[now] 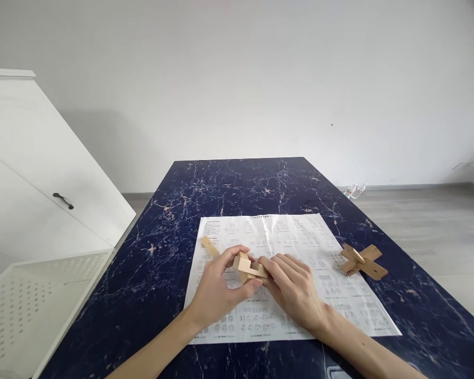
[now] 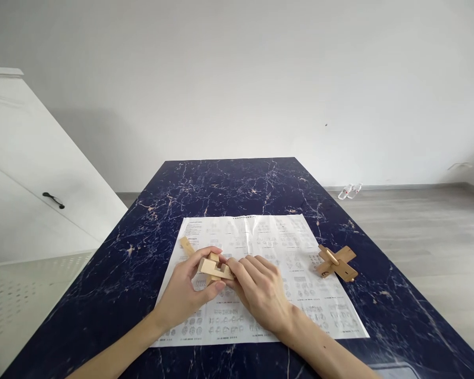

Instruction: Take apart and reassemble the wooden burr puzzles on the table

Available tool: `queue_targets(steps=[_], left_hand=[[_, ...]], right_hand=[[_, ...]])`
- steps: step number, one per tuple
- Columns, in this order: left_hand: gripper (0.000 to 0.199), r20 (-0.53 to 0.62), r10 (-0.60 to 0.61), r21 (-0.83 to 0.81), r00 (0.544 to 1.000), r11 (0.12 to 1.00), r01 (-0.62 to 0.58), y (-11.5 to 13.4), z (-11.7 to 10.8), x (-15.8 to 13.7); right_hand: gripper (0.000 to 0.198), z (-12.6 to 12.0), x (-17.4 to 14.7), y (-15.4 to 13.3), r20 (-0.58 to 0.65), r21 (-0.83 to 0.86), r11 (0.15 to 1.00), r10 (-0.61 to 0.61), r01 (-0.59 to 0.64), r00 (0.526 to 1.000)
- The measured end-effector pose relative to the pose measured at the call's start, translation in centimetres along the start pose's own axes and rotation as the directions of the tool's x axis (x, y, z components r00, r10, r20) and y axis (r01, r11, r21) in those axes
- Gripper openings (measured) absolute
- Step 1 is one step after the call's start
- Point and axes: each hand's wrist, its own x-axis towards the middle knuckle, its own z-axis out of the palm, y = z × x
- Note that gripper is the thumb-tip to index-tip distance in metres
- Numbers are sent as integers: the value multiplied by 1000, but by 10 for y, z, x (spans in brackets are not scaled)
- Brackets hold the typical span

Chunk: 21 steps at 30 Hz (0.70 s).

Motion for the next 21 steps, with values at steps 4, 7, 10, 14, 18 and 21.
queue_targets(steps=[4,7,10,14,18,21], left_hand=[[36,-52,-72,48,996,996,74,4,5,-4],[27,5,-105,123,994,987,104,7,10,-7],[47,3,-69,288,998,956,65,5,9,-7],[71,-76,29,517,997,856,14,-1,-9,-5],[63,-176,77,651,981,757,58,-10,-40,-14],[62,-235,25,679,972,720,145,-26,-61,-23]], right_hand=[[7,-3,0,3,-33,-66,998,24,-26,999],[8,-6,0,10,-53,-51,994,91,-94,994],[21,-5,0,17,12,15,968,250,-250,968],[29,2,-2,22,224,42,894,426,-446,876],[29,5,-3,23,382,-25,853,490,-521,784],[28,6,6,21,461,-115,837,522,-535,718]])
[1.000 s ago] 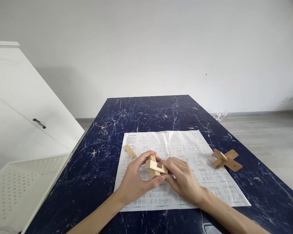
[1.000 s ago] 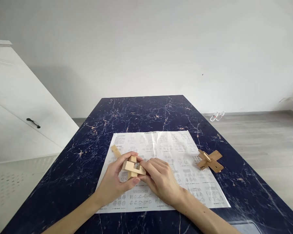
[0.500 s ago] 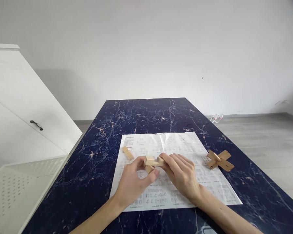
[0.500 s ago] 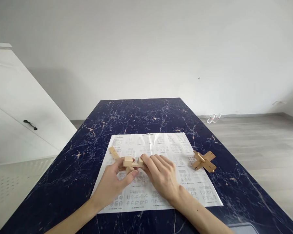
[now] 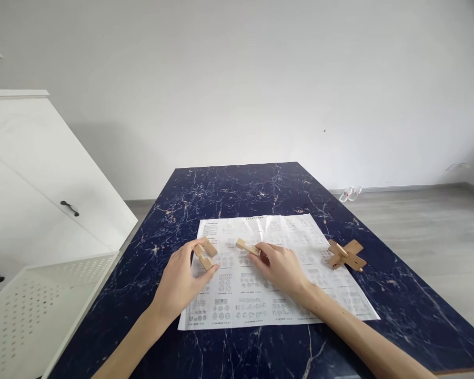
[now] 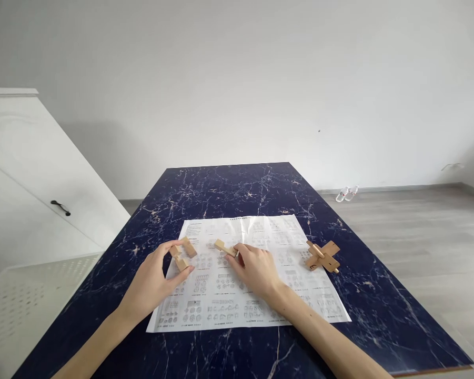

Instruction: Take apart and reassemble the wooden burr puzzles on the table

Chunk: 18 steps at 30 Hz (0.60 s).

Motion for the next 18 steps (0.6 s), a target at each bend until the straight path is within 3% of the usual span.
queue_targets(steps=[4,10,14,18], left_hand=[[72,-1,-53,64,999,997,53,-25,5,5],[71,14,-8,26,1000,1000,8,-28,15,18],[87,66,-8,-4,998,1000,8,-29,17,6],[81,2,110,5,994,994,-110,-24,23,1]], right_hand=[[30,0,20,-22,94,-76,996,50,-43,994],[35,8,46,-57,103,-3,999,35,-35,994],[36,-9,11,-49,141,154,986,-80,58,987],[25,-29,-50,-22,124,382,918,-164,106,979]])
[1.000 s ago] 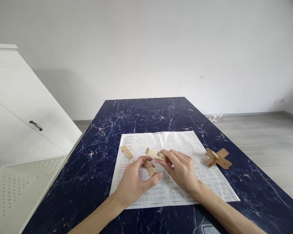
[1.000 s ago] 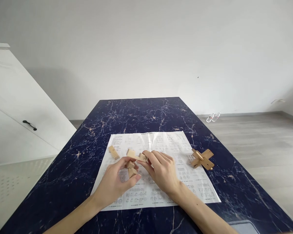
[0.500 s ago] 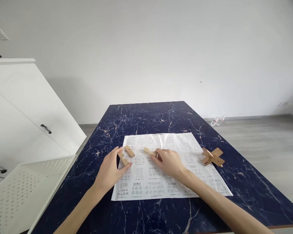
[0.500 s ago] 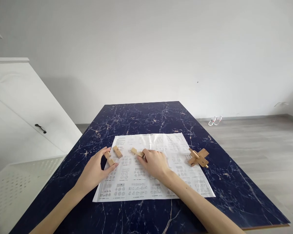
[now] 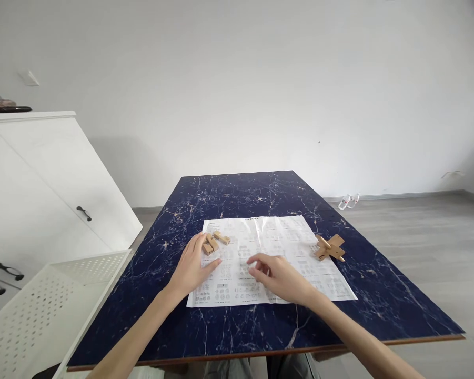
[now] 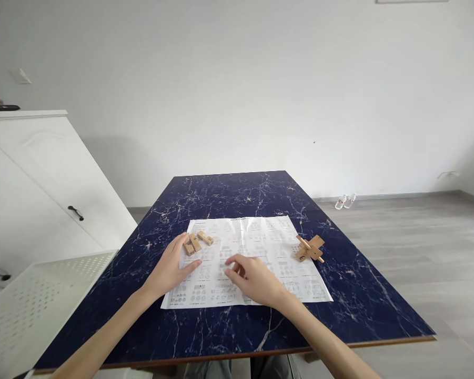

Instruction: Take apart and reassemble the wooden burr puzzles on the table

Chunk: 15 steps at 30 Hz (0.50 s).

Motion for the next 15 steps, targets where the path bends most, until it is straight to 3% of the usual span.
queue_targets(steps=[5,9,12,15], left_hand=[[64,-59,65,78,996,995,-60,24,20,30],[29,-91,45,79,995,996,-38,33,32,49],[18,-83,54,70,995,996,-48,20,29,50],[20,-62,65,65,996,996,-60,-6,15,47]], right_hand=[[28,-2,-45,17,-28,161,985,62,-56,998],[31,4,-50,25,-82,202,978,62,-44,995],[32,6,-51,27,-114,198,980,54,-31,992],[31,6,-53,26,-117,200,980,50,-26,992]])
